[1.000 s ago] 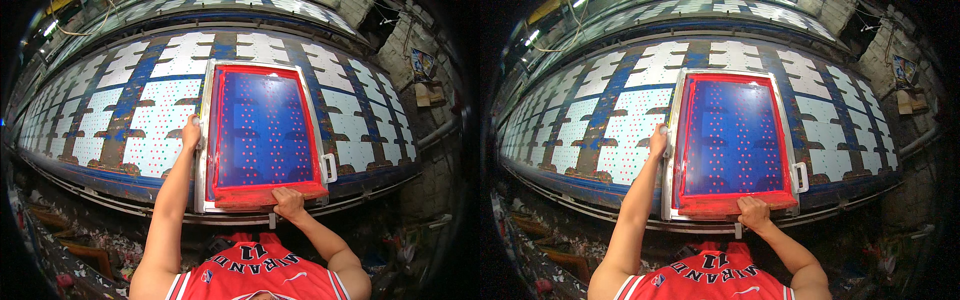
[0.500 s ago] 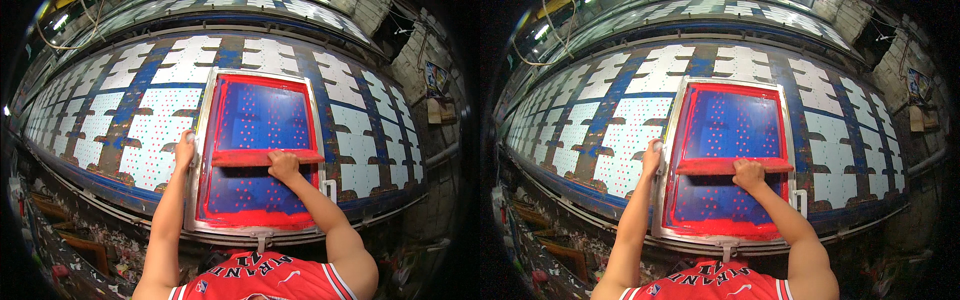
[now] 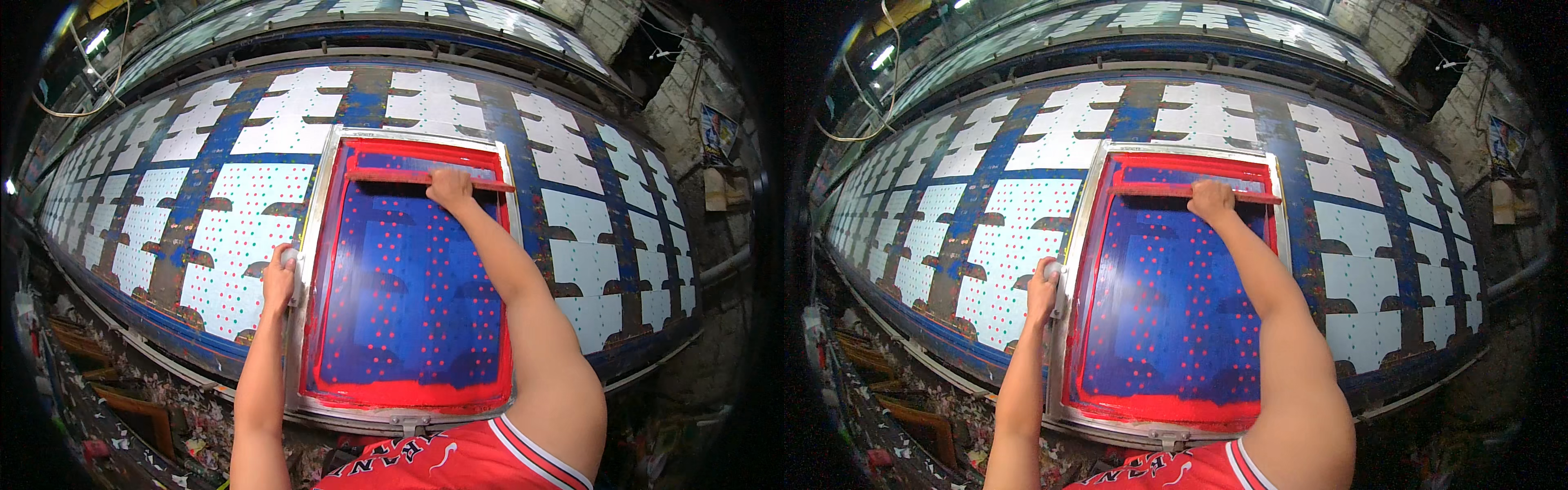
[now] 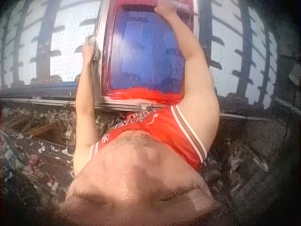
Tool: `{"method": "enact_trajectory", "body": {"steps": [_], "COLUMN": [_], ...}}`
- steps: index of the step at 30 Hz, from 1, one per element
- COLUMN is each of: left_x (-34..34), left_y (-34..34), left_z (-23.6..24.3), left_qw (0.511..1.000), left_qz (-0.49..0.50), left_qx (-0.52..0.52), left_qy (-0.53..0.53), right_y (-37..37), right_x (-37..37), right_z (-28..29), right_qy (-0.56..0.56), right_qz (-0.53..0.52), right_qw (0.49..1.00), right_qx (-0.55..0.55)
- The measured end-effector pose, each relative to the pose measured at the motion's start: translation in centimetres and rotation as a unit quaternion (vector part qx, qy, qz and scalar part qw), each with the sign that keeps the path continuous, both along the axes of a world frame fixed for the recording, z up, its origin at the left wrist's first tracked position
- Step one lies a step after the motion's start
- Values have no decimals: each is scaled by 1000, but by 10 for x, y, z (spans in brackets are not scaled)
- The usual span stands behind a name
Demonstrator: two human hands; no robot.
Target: The person uses a squeegee to pull red ink across a screen printing frame, transferring the pattern onto white paper sheets arranged on a flatbed. The person repeatedly repositions the frame and repeats the squeegee stroke to print multiple sheets.
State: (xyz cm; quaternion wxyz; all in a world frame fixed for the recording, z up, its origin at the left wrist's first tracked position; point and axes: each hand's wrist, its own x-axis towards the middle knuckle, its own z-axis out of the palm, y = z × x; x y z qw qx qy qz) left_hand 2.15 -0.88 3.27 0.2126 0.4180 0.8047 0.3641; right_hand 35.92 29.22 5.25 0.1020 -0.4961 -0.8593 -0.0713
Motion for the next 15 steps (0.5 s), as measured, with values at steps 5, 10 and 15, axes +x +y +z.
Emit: {"method": "enact_trajectory", "body": {"steps": [5,10,15], "left_x": [-2,-3,2], "left_y": [2,3,1], "left_z": [-4,-3,3], "left_qw": [1000,1000,1000], "left_qz": [5,14,10], "left_qx": [-8,-16,-15], "left_qy": [9,4,1], "right_y": [51,75,89], "right_x": [2,3,-3], "right_z": [10,38,47], "right_qy": [6,5,17], "right_qz": [13,32,17], "right_qw": [1000,999,999], "right_qx": [0,-1,-32]}}
